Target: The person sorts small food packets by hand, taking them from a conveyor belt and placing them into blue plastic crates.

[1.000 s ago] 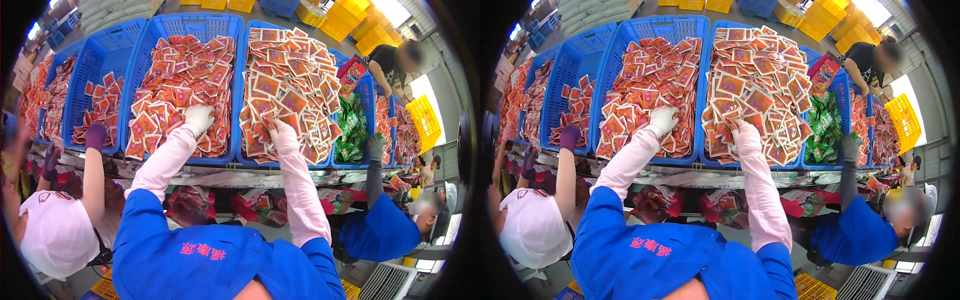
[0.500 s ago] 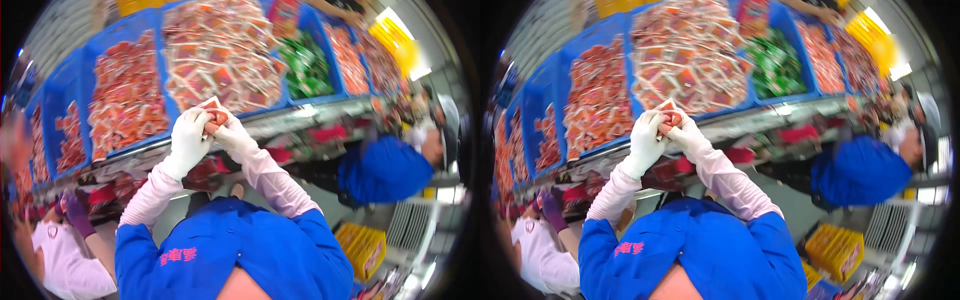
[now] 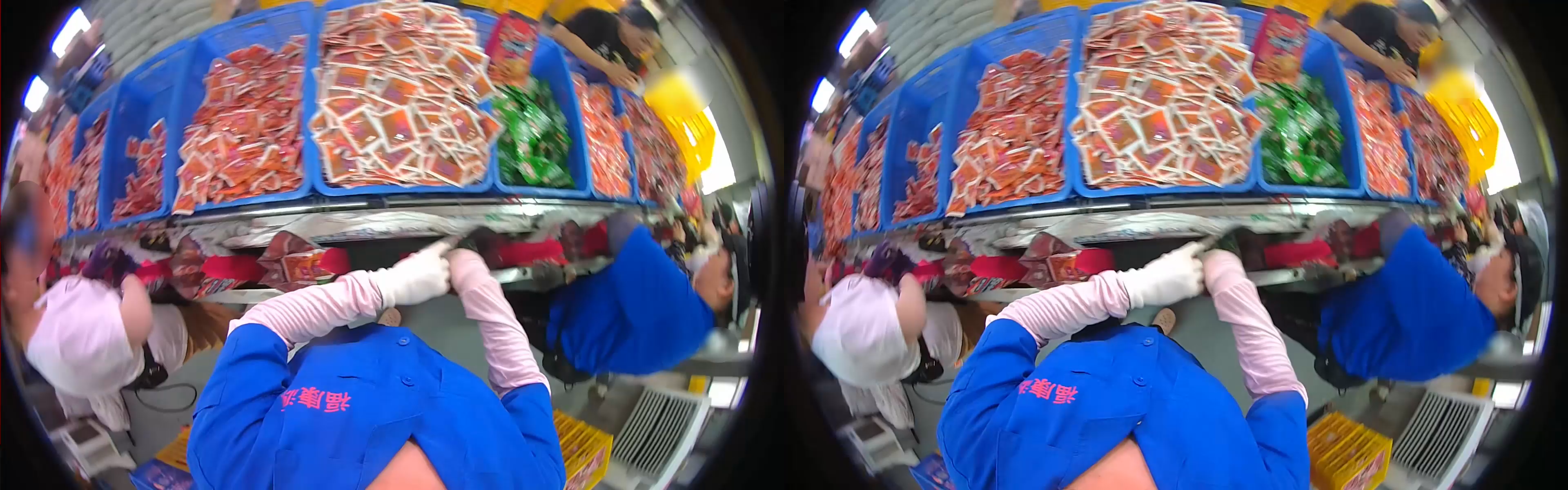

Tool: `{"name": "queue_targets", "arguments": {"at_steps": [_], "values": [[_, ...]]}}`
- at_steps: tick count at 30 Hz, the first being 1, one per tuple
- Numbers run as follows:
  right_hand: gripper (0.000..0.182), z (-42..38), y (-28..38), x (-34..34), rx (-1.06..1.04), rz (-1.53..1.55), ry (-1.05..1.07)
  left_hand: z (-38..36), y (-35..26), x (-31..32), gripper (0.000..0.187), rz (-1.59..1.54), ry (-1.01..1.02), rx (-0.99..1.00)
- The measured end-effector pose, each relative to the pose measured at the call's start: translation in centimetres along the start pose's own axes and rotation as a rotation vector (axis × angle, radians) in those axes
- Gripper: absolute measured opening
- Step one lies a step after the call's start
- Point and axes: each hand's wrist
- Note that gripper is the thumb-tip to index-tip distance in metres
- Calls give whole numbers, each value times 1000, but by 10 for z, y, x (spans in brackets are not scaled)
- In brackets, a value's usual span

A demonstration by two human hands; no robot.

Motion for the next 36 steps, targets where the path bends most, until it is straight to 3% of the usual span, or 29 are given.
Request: {"name": "queue_targets", "arguments": {"at_steps": [3,5,6,7,9,12,13,15,16,19,20,22,23,25,26,27,29,31,33,34,35,36], "values": [[27,24,30,5,-176,-56,56,-22,-21,-16,7,121,-12,60],[27,40,46,10,-281,-98,87,-49,-17,-19,5,-37,-67,-37],[27,46,57,17,-323,-108,105,-61,-11,-20,4,46,47,-73],[27,46,65,26,-351,-111,129,-69,4,-42,5,-4,12,-150],[26,53,75,30,-393,-140,161,-80,43,-81,6,-145,-290,-382],[25,54,93,-7,-450,-150,159,-135,134,-130,9,184,-564,-636],[24,52,115,-43,-484,-120,127,-151,161,-148,11,330,-349,-805],[27,71,140,-66,-541,95,-218,-210,217,-124,31,581,-140,-999],[28,89,157,-69,-473,179,-356,-227,230,-116,37,584,30,-1087],[23,165,191,-29,-371,220,-913,-258,248,-83,23,681,146,-982],[23,186,188,-12,-365,221,-914,-257,248,-87,23,680,148,-977],[24,211,182,14,-355,20,-938,-253,238,-108,12,483,13,-1083],[24,212,177,11,-353,24,-940,-250,230,-121,7,468,-152,-1080],[25,207,160,1,-216,449,-688,-240,214,-142,9,137,-610,-1166],[24,189,161,-11,-270,330,-844,-248,222,-132,10,-140,-737,-1169],[23,157,170,-32,-200,558,-700,-208,196,-162,11,-590,-808,-1431],[29,153,149,-1,-223,1307,-307,-152,160,-161,17,-630,-902,-1204],[42,83,159,-24,19,1435,-32,-96,121,-145,21,-278,-758,-899],[53,35,144,-11,-114,1881,74,-56,86,-105,30,-283,-663,-891],[55,13,124,-19,-128,1777,-150,-41,73,-81,35,-480,-629,-857],[54,9,90,-19,-121,1649,-151,-22,59,-68,41,-666,-589,-827],[53,-7,49,-21,-30,1560,-259,-7,47,-60,46,-632,-513,-690]]}}
Point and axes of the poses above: each hand's wrist, its own z-axis towards the middle knuckle, its own x-axis out of the palm, y = z × x, and after that the axes turned 13 degrees about -y, right-handed
